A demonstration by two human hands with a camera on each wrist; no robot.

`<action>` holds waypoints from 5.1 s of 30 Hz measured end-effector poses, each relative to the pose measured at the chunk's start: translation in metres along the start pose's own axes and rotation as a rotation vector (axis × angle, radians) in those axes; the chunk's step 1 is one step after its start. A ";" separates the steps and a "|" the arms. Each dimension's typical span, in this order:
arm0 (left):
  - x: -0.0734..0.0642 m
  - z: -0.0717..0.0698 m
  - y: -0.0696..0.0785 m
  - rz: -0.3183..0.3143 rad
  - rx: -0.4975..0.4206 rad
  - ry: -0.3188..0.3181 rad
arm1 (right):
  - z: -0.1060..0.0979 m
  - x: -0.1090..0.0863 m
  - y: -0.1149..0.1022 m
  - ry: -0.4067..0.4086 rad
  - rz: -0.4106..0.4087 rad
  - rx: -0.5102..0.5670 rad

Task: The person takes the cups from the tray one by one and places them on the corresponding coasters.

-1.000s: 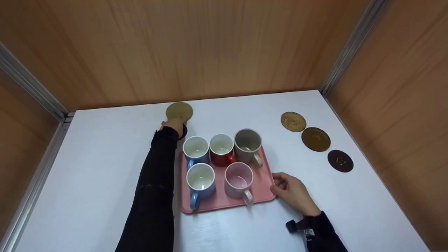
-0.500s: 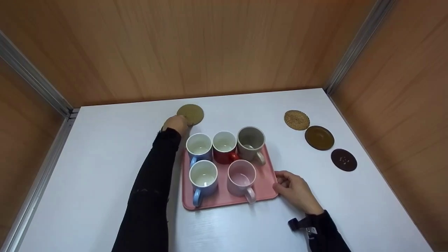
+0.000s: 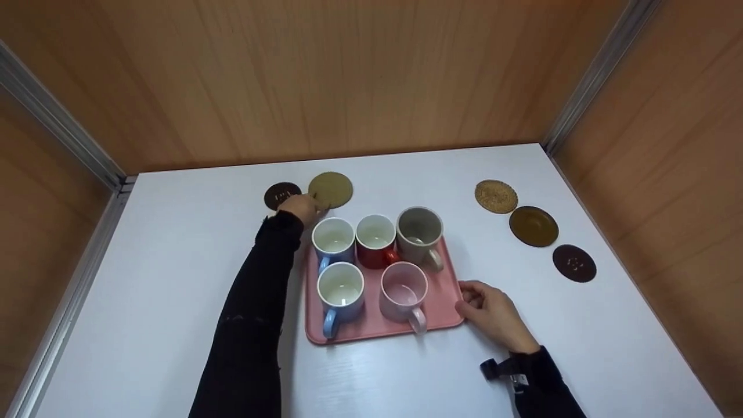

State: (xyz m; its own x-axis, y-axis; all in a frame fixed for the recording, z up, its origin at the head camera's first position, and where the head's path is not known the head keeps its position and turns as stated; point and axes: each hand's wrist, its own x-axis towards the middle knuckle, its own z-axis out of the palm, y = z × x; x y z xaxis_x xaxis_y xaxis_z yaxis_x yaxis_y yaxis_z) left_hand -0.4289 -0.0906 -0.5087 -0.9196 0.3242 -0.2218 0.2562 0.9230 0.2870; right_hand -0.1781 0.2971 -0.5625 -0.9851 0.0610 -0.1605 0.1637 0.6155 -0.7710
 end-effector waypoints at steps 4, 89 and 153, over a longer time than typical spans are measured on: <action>-0.001 -0.001 -0.001 -0.001 -0.028 -0.033 | 0.001 0.000 0.000 -0.008 -0.002 0.003; -0.239 0.105 0.029 0.016 -0.237 0.371 | -0.015 0.004 0.005 -0.042 0.088 0.138; -0.241 0.105 0.028 0.019 -0.266 0.381 | -0.023 0.012 0.006 -0.009 0.048 -0.114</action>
State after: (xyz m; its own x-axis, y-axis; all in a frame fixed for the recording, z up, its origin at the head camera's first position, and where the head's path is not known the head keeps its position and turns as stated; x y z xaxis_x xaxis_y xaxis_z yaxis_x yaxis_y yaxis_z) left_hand -0.1684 -0.1210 -0.5453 -0.9722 0.1953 0.1294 0.2343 0.8162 0.5281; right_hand -0.1901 0.3200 -0.5546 -0.9756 0.0857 -0.2019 0.2035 0.6975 -0.6871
